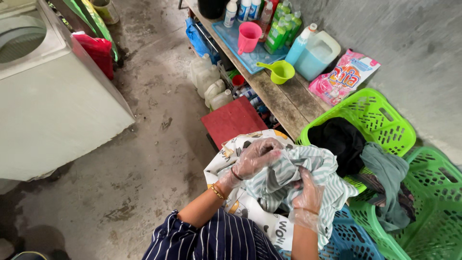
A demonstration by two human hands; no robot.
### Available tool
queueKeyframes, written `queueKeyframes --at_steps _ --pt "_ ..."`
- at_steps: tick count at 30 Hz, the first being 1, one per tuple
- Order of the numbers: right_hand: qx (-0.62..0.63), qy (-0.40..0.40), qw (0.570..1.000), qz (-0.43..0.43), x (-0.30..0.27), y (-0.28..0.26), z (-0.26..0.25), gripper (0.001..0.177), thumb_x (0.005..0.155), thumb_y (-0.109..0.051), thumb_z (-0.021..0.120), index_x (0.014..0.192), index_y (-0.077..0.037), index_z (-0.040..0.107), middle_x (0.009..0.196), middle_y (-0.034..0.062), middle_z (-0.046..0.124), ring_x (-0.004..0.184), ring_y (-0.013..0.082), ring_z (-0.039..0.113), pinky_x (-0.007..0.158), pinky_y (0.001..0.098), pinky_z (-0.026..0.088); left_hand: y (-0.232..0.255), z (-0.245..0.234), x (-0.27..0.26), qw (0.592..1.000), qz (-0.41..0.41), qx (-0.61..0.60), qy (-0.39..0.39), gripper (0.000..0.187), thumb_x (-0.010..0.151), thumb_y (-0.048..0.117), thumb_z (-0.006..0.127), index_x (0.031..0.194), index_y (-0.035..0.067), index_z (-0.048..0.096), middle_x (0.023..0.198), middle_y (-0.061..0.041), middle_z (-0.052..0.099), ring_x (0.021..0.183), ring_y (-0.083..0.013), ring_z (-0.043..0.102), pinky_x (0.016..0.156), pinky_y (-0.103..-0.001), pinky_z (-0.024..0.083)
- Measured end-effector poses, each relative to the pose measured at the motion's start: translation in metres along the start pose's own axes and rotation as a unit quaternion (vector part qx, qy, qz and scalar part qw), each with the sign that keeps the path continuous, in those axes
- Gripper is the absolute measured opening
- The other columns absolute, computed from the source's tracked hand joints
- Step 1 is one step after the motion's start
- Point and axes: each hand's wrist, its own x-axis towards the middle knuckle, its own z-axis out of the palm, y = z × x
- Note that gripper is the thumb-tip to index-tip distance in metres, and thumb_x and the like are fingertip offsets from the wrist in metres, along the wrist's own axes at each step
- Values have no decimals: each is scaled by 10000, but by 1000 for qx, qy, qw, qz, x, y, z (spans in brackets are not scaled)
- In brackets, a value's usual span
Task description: The person sorts various pieces of laundry from a bag into several plastic baskets, handling a black shirt, a striped shirt, a pink shirt, a grey shirt, and a white shirt one at a time.
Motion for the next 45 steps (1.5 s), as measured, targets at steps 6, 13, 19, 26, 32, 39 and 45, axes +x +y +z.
queueKeyframes --at_steps 6,13,19,26,32,39,45 --pt "142 47 979 140 -5 -13 1 229 992 -135 664 1109 40 755 960 121 712 661 171 577 570 298 466 -57 17 -6 976 139 -53 -157 982 846 480 837 1462 -58 294 1418 -125 518 1241 -224 457 1011 -404 401" --pt "375 140 886 236 12 3 -10 262 1026 -157 720 1161 67 711 877 52 656 694 131 528 706 309 546 -123 -3 -25 923 -289 235 -99 435 1083 395 371 1210 128 691 957 -141 697 915 -251 683 901 -420 534" --pt "371 134 888 236 -5 5 -18 316 1054 -265 641 1199 17 640 990 80 676 663 156 514 680 355 543 -91 -75 -4 971 -55 48 227 482 982 284 551 1402 83 426 1167 -123 642 1043 -228 629 919 -377 521" --pt "438 143 874 155 -53 -64 -23 419 1074 -389 565 1199 10 587 969 135 684 591 171 493 643 393 523 -121 -49 16 967 -69 -53 239 474 1083 298 572 1389 -64 588 1229 -123 694 1071 -210 637 934 -344 526" --pt "305 8 941 148 -94 -54 -27 542 1217 -399 453 1115 104 629 866 217 663 814 306 713 839 469 590 -148 30 -5 957 -116 3 -267 344 1005 280 588 1275 71 546 1212 -53 699 1118 -187 674 1023 -345 550" --pt "-378 -11 899 220 -99 -10 -53 584 1008 -264 489 1550 -53 439 909 276 678 848 418 663 780 484 507 -117 66 -56 896 192 347 -201 481 884 418 724 1169 39 643 1068 -240 667 876 -372 669 814 -434 548" --pt "-239 84 965 67 -148 83 -61 347 1123 -242 451 1365 -27 573 1203 283 693 1108 416 670 959 448 529 -243 70 -99 704 -168 420 -547 320 1097 295 480 1119 38 668 879 -166 700 861 -334 696 906 -409 576"
